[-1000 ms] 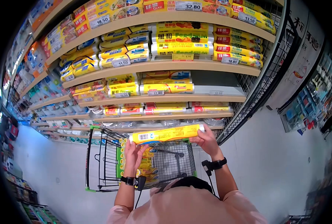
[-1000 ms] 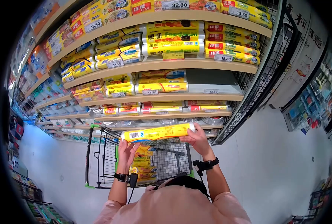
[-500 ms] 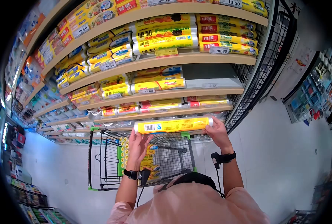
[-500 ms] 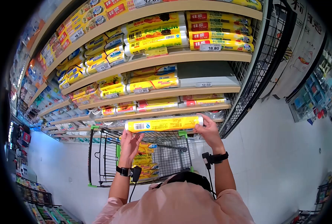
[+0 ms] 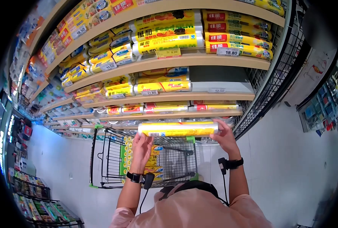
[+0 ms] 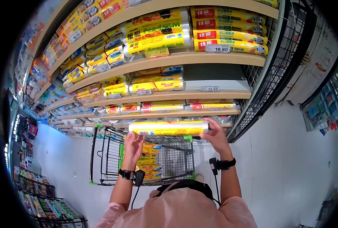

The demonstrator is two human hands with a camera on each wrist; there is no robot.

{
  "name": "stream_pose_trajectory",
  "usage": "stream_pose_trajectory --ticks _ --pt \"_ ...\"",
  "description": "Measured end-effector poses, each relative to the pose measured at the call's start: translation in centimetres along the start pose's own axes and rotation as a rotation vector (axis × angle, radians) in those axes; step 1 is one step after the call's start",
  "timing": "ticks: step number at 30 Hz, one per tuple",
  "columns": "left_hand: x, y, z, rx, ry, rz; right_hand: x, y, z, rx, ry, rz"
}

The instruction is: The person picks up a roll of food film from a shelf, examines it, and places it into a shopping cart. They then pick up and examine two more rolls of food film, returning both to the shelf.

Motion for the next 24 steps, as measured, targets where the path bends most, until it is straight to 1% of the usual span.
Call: stream_pose_trajectory --ticks 4,5,8,11,12,13,14,15,18,19,20,22,23,24 --pt "-0.8 -1.7 -0.6 -0.005 0.046 -0.01 1.0 -1.1 0.3 -0.04 0.097 -0.024" --pt "-0.9 -2.2 -0.8 -0.006 0.059 -0.01 1.3 -1.4 0.7 -0.005 0.129 -0.035" --pt "-1.6 -4.1 -2.0 -0.07 0.092 0.05 2.8 -2.7 1.7 -0.026 0.189 -0.022" --pt "-0.4 -5.9 -3.6 -0.119 0.077 0.1 3.9 -4.8 1.5 -0.144 0.141 -0.031" --pt "0.0 -6.8 -4.2 -0.136 0.075 0.124 4.2 -5.6 1.5 -0.152 0.142 -0.047" --pt "1.1 -7.3 -5.1 -0.095 0.031 0.119 4.5 -6.4 1.5 -0.16 0.144 -0.062" --pt "1.7 -8.1 -5.9 -0.092 0.008 0.102 4.8 -7.3 1.6 -0.169 0.146 -0.078" --pt "1.9 -9.3 -6.6 -0.089 0.011 0.09 5.3 -8.2 1.8 -0.224 0.129 -0.081" --pt "3.5 -11.7 -8.5 -0.077 -0.021 0.026 5.0 -11.6 1.3 -0.207 0.347 -0.077" --pt "4.1 -12.2 -9.2 -0.09 -0.032 0.007 4.9 -12.5 1.3 -0.193 0.48 -0.06" --pt "4.4 -12.8 -9.7 -0.103 -0.045 -0.013 5.0 -13.4 1.3 -0.242 0.625 -0.048" --pt "3.9 -14.8 -10.4 -0.086 -0.097 0.016 5.9 -14.9 1.8 -0.339 0.916 -0.023" --pt "3.6 -15.7 -10.6 -0.094 -0.098 0.025 6.3 -15.4 1.7 -0.271 0.875 -0.035" --pt "3.5 -16.3 -11.0 -0.102 -0.1 0.033 6.5 -16.0 1.3 -0.249 0.926 -0.025"
Point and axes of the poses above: each hand's wrist, its own y-axis away from the middle knuckle, its own x-axis out of the palm, z = x × y, the point moved 3 cm from there along -y, towards the middle knuckle, and after that the axes turned 14 degrees about -x, right-handed, at the moved point
